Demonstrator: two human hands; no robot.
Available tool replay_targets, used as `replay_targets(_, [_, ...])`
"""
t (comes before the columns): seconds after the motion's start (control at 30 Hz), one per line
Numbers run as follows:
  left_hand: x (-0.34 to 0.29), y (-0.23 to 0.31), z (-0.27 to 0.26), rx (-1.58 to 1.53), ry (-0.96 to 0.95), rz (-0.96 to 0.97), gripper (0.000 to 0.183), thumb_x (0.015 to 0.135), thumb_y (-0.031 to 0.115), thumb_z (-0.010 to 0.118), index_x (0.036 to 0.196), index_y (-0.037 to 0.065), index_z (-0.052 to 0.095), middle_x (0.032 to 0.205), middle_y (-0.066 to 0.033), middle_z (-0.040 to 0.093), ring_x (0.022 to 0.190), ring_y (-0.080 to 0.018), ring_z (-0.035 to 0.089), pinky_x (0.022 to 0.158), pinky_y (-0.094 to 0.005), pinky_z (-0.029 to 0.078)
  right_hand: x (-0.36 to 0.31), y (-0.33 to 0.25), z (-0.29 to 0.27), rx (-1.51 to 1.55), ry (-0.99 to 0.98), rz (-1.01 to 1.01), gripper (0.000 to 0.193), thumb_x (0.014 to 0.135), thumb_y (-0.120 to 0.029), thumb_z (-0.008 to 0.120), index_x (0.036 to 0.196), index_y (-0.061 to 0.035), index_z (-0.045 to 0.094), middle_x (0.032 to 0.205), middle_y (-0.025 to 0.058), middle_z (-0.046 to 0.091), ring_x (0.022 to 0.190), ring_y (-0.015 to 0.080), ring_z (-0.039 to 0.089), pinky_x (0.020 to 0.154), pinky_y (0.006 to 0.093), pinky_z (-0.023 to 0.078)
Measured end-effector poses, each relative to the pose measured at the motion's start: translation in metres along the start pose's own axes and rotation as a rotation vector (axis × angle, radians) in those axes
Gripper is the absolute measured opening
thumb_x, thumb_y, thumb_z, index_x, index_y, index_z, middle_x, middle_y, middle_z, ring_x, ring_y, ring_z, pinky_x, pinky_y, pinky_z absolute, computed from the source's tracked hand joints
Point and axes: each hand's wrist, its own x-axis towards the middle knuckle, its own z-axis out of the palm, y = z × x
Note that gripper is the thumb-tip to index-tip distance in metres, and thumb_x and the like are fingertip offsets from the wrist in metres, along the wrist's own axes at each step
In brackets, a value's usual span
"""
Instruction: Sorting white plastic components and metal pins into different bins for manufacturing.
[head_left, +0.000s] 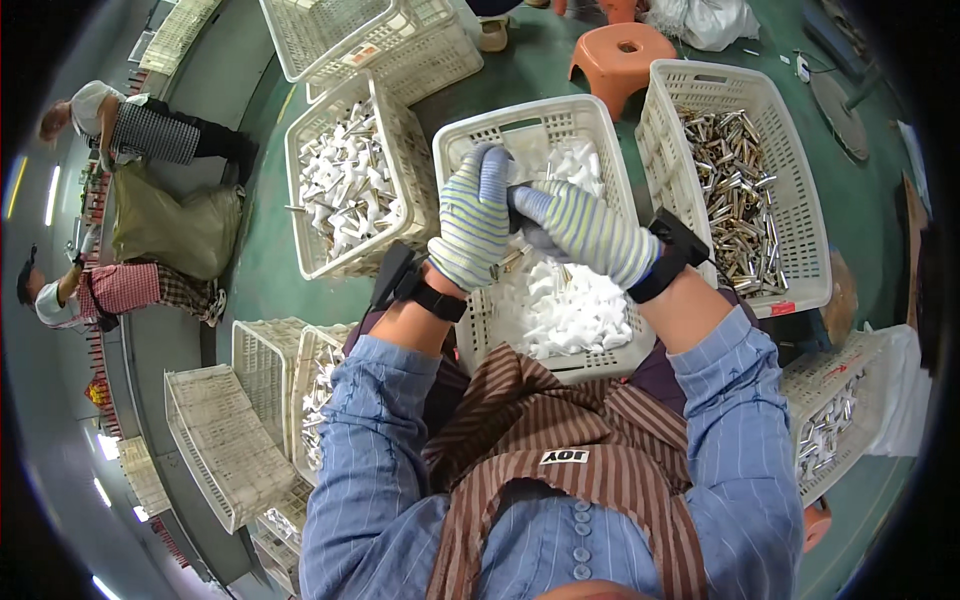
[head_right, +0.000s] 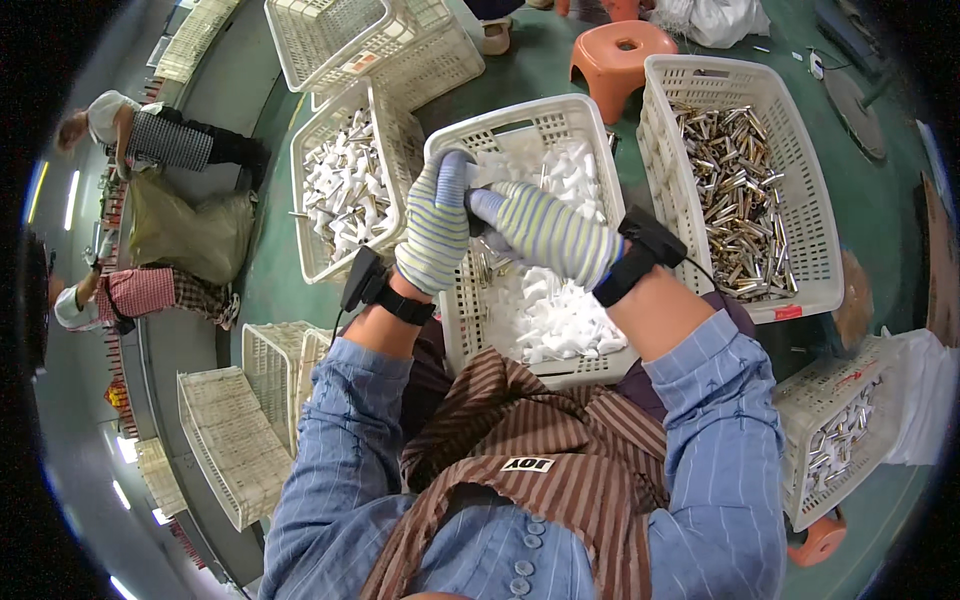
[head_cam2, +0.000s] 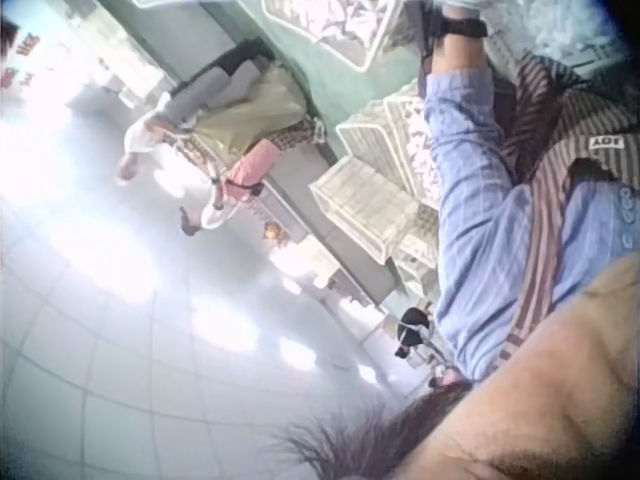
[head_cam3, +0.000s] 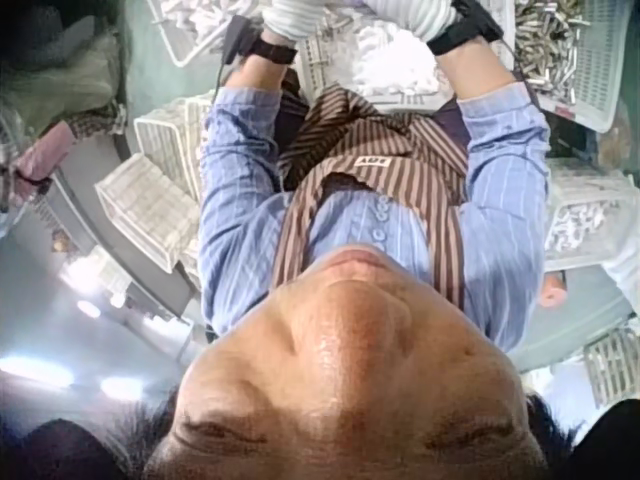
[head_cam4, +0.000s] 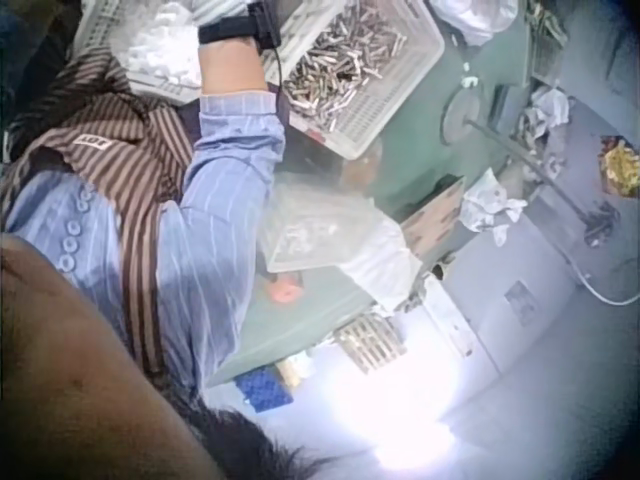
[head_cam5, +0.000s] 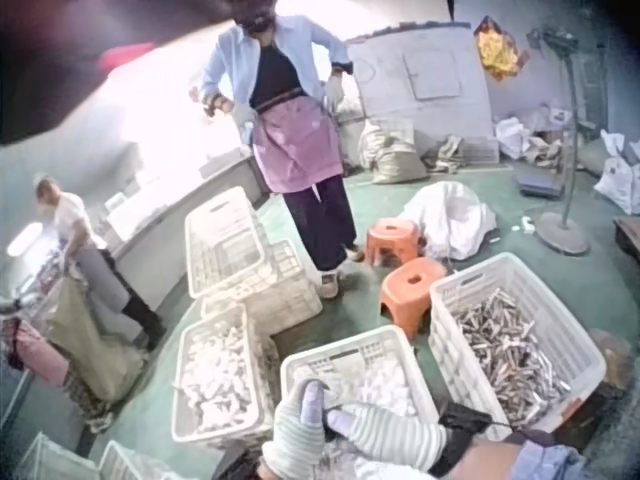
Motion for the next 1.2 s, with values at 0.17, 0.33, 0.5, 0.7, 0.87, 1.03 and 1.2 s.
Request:
replay_targets(0.17, [-0.008,-0.001,-0.007,0.111,-0.251,-0.050,0.029,0.099,0.024,0.042,0.099,0.001,0.059,0.080,-0.0139,0.067,0.072,-0.0286,0.066,0.065,-0.0363,0.051,0.002,0.009,-0.014,0.152,-0.061,0.185,0.032,0.096,-0.039,0.051,0.087,-0.0094,0.058,0.053,-0.0079,0.034,0.040,0.0048,0.028,0.038,0.0215,0.021])
replay_targets(0.33, [0.007,-0.035,-0.022,0.254,-0.245,0.060,0.034,0.100,0.029,0.039,0.098,0.001,0.059,0.082,-0.0198,0.066,0.077,-0.0354,0.065,0.068,-0.0414,0.050,0.023,0.020,-0.012,0.217,0.005,0.258,0.037,0.095,-0.043,0.052,0.077,-0.0110,0.058,0.054,-0.0043,0.047,0.042,0.0082,0.039,0.041,0.0236,0.031])
replay_targets(0.5, [0.046,-0.097,-0.084,0.609,0.134,0.090,0.020,0.094,0.023,0.051,0.092,0.007,0.062,0.077,-0.0158,0.063,0.069,-0.0321,0.063,0.063,-0.0426,0.048,0.067,0.066,-0.053,0.460,0.432,0.288,0.041,0.097,-0.047,0.045,0.104,-0.0107,0.061,0.073,-0.0003,0.059,0.052,0.0093,0.051,0.045,0.0238,0.043])
replay_targets(0.7, [0.066,-0.095,-0.163,-0.805,0.515,-0.601,0.048,0.099,0.048,0.038,0.115,0.004,0.048,0.100,-0.0130,0.064,0.075,-0.0232,0.058,0.054,-0.0305,0.047,0.058,0.237,-0.100,-1.167,-0.045,0.380,0.032,0.089,-0.027,0.049,0.099,-0.0011,0.066,0.081,0.0201,0.069,0.070,0.0330,0.069,0.060,0.0394,0.055])
replay_targets(0.87, [0.064,-0.077,-0.166,-0.941,0.371,-0.495,0.036,0.098,0.038,0.046,0.117,0.008,0.040,0.105,-0.0184,0.061,0.066,-0.0241,0.054,0.054,-0.0341,0.045,0.005,0.321,-0.008,-1.233,-0.066,-0.151,0.044,0.085,-0.039,0.050,0.110,-0.0041,0.062,0.084,0.0192,0.068,0.088,0.0379,0.066,0.084,0.0495,0.047])
replay_targets(1.03, [0.075,-0.054,-0.150,-0.881,0.208,-0.410,0.022,0.098,0.025,0.043,0.106,0.006,0.048,0.086,-0.0141,0.063,0.055,-0.0182,0.049,0.048,-0.0274,0.039,0.011,0.319,0.013,-1.267,-0.395,0.170,0.037,0.090,-0.037,0.049,0.100,-0.0056,0.065,0.087,0.0250,0.065,0.082,0.0419,0.063,0.076,0.0516,0.049])
replay_targets(1.2, [0.094,-0.074,-0.124,-0.772,-0.337,-0.401,0.025,0.095,0.027,0.051,0.107,0.005,0.056,0.086,-0.0065,0.066,0.058,-0.0148,0.052,0.053,-0.0267,0.045,0.019,0.271,-0.008,-1.129,-0.323,0.187,0.049,0.091,-0.026,0.055,0.136,-0.0088,0.045,0.106,0.0234,0.063,0.099,0.0382,0.062,0.085,0.0445,0.050])
